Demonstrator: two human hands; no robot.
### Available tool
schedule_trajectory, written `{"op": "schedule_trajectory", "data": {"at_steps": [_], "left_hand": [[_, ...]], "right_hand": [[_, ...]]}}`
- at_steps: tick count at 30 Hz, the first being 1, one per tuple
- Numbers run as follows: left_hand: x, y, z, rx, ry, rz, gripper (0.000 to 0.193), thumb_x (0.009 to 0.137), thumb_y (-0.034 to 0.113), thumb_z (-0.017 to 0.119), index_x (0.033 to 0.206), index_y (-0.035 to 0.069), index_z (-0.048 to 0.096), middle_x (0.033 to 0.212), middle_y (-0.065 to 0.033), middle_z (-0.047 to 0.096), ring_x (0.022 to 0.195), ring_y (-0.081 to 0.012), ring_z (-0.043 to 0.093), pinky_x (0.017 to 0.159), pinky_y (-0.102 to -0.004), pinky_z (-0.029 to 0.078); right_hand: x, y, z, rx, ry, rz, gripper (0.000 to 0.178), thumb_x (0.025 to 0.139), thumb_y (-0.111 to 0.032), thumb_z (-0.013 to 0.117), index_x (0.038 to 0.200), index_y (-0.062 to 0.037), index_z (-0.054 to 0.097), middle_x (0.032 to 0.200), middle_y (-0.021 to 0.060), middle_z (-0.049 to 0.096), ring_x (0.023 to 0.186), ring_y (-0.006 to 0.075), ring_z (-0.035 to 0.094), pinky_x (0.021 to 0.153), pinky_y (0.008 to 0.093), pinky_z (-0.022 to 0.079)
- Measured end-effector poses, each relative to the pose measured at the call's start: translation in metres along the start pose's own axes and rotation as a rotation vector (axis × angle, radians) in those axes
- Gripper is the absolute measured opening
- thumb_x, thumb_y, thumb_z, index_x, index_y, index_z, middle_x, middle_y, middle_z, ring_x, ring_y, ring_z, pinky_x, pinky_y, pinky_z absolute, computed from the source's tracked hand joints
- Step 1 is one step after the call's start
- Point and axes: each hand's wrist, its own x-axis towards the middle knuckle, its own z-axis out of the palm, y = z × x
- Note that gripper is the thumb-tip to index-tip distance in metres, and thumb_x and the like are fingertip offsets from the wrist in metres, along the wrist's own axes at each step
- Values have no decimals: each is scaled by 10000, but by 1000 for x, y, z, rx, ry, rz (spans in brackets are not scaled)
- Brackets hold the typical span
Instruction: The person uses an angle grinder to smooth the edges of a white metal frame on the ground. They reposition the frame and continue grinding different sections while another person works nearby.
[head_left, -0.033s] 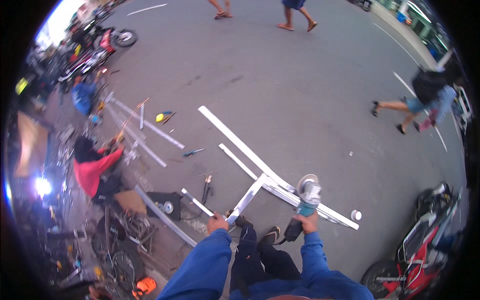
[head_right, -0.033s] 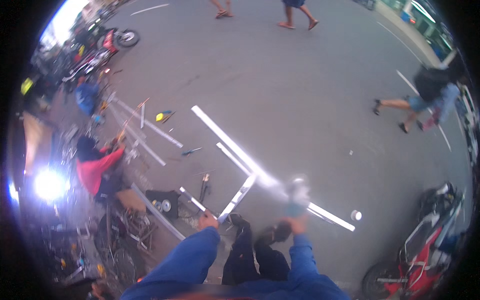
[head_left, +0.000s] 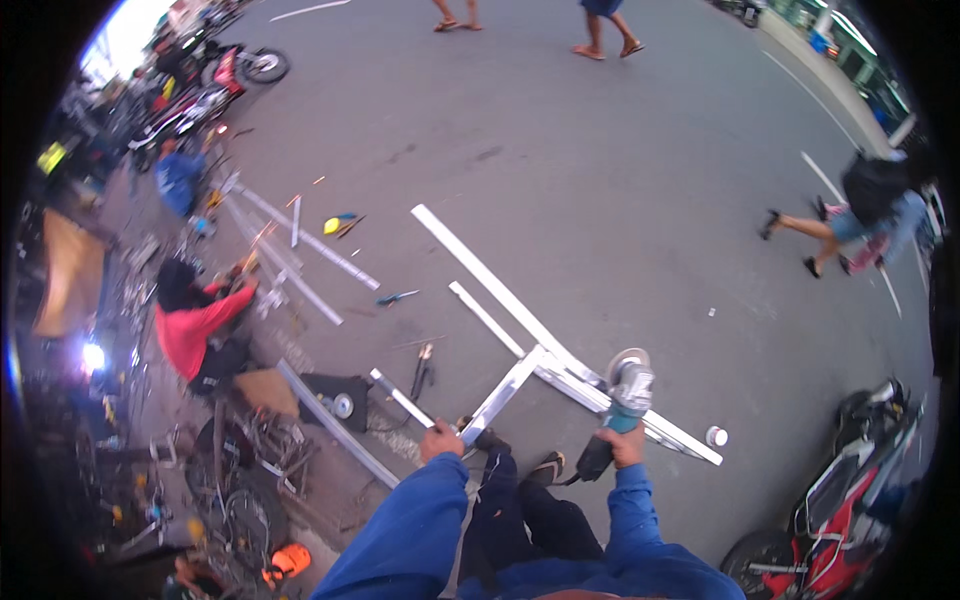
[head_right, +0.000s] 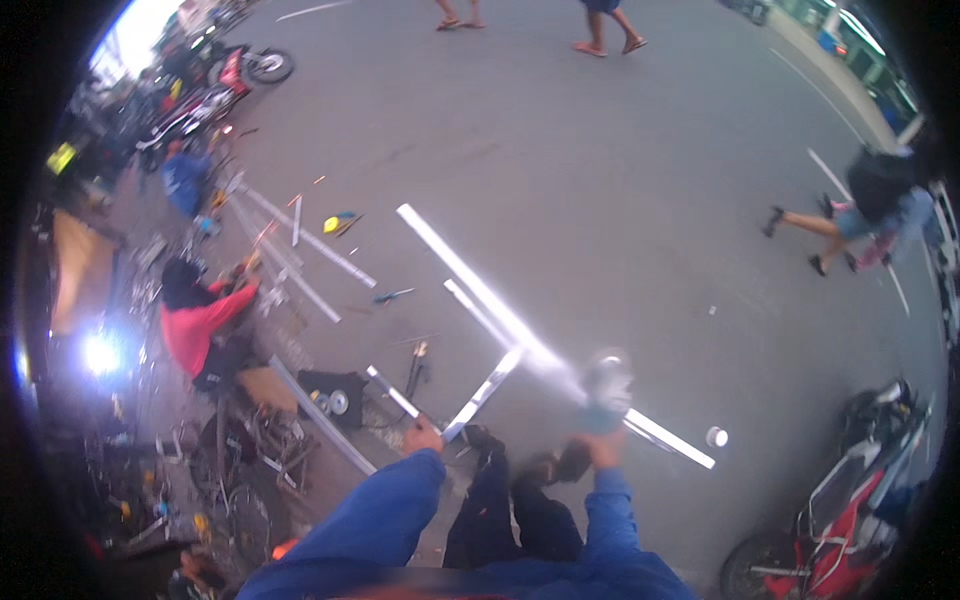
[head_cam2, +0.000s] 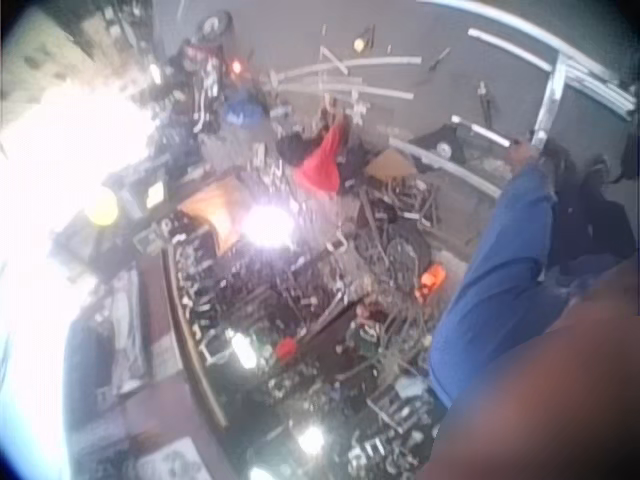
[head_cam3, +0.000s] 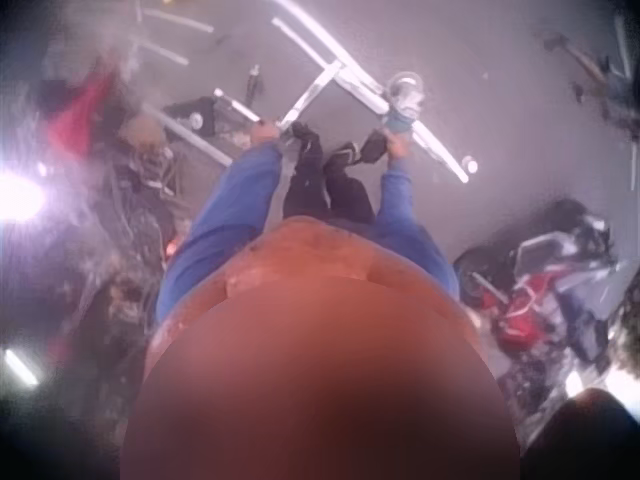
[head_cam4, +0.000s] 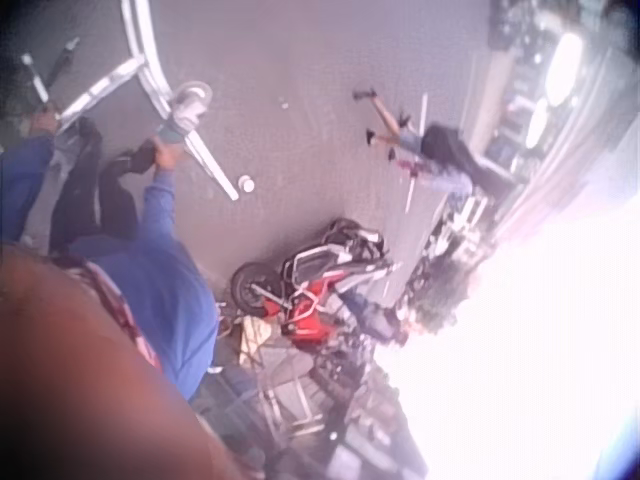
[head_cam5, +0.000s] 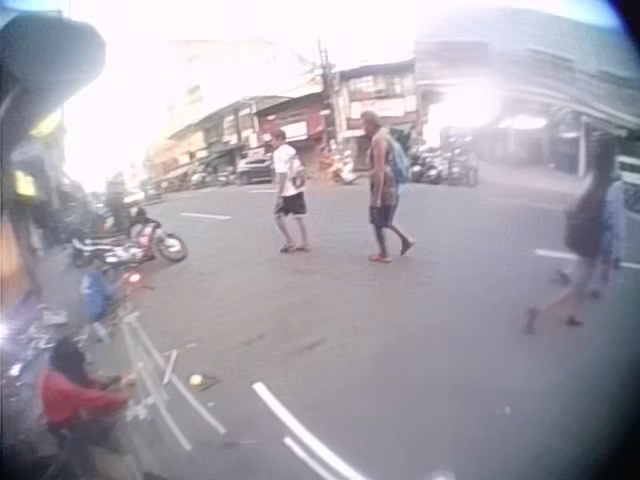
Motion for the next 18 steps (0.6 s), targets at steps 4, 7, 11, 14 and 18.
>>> {"op": "schedule_trajectory", "data": {"at_steps": [4, 7, 11, 14, 18], "left_hand": [[-5, 4, -6, -10, 30, -28, 493, 925, 464, 454, 937, 55, 729, 940, -209, 694, 923, -420, 644, 847, -507, 481], [-8, 7, -8, -41, 46, -21, 480, 917, 463, 462, 924, 68, 734, 934, -201, 695, 922, -415, 645, 849, -502, 481], [-8, 8, -8, -23, 63, -25, 474, 910, 469, 471, 906, 73, 732, 938, -198, 694, 933, -409, 643, 848, -506, 480], [-5, 6, -3, -28, 79, -18, 495, 910, 477, 471, 903, 50, 720, 933, -212, 689, 934, -420, 636, 844, -515, 476], [1, 3, 4, 74, 46, 24, 577, 929, 496, 452, 913, -29, 691, 935, -273, 663, 920, -450, 625, 819, -537, 472]], "right_hand": [[13, 1, -1, 201, -19, 115, 632, 588, 2, 737, 1190, 23, 544, 1048, 129, 655, 933, 255, 666, 817, 361, 527], [9, -4, 9, 424, 1, 188, 604, 598, 7, 731, 1174, 31, 548, 1045, 129, 657, 919, 260, 666, 822, 375, 527], [4, -10, 14, 262, -5, 182, 598, 625, 24, 734, 1177, -21, 507, 972, 87, 606, 834, 207, 632, 736, 349, 542], [4, -8, 9, 2, -28, 209, 676, 606, 13, 736, 1234, -5, 488, 1075, 112, 609, 960, 235, 624, 848, 365, 521], [2, 2, 18, -185, 132, 117, 638, 553, -47, 800, 1139, -6, 551, 980, 58, 600, 834, 200, 597, 731, 345, 513]]}}
